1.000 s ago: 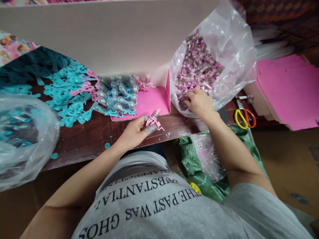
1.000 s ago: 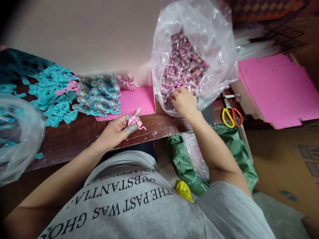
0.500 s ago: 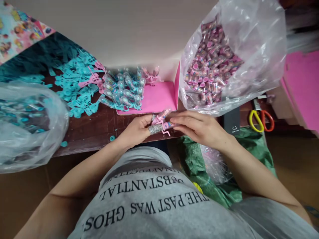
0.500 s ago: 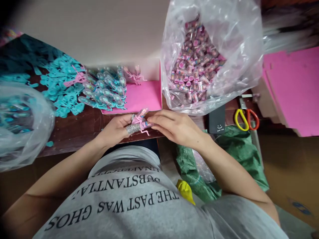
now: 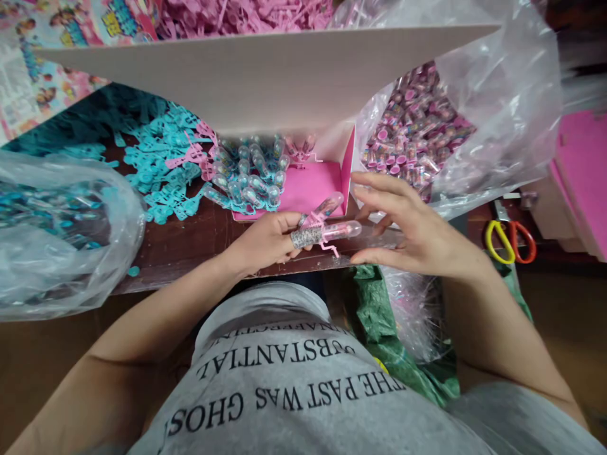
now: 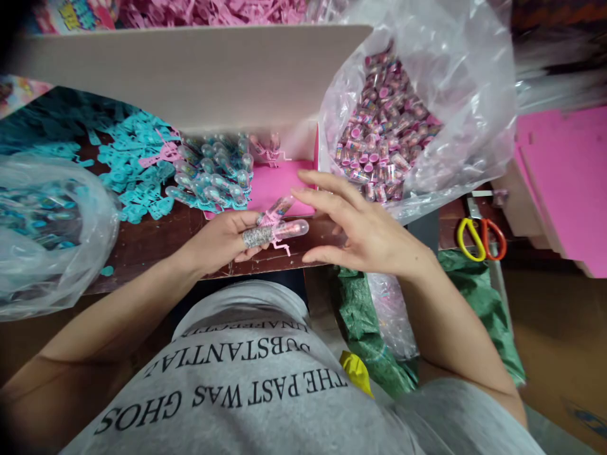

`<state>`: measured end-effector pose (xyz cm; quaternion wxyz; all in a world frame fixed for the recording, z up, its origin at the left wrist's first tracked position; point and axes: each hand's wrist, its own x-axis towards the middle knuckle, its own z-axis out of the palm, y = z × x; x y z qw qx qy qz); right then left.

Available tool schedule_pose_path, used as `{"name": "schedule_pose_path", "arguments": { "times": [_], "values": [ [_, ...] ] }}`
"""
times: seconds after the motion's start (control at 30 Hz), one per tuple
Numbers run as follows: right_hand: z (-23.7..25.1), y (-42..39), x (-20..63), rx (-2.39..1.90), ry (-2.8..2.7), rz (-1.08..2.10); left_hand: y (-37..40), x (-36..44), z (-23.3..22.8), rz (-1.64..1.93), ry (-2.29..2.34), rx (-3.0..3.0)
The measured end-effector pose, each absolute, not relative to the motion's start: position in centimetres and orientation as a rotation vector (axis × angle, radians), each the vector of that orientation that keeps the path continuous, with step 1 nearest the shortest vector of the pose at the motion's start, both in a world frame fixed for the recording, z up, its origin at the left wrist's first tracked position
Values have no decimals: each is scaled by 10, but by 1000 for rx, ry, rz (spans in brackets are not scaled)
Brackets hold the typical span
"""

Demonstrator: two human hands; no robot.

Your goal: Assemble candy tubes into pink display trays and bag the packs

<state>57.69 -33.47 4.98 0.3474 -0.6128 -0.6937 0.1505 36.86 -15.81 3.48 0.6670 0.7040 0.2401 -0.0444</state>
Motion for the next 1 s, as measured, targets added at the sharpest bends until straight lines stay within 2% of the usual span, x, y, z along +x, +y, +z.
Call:
{"name": "schedule_pose_path", "arguments": {
  "times": [0.1,0.2,0.27,0.33,0.47,0.7,1.0],
  "values": [
    [71,-323,589,-1569,-1937,447,-148,383,64,-201,465,1685],
    [91,-305,603,-1689,-1872,343,-122,401,87,135,415,2170],
    [101,-288,611,-1944,-1778,94,-97,415,92,333,406,2484],
    [108,-266,615,-2308,-1724,-74,-71,427,86,290,324,2607],
    [110,-218,602,-2824,-1706,-79,-38,442,60,83,264,2541],
    [105,-184,581,-2869,-1802,25,-41,434,54,52,322,2561],
    [114,-179,600,-2894,-1966,40,-41,435,53,84,316,2568]
  ]
}}
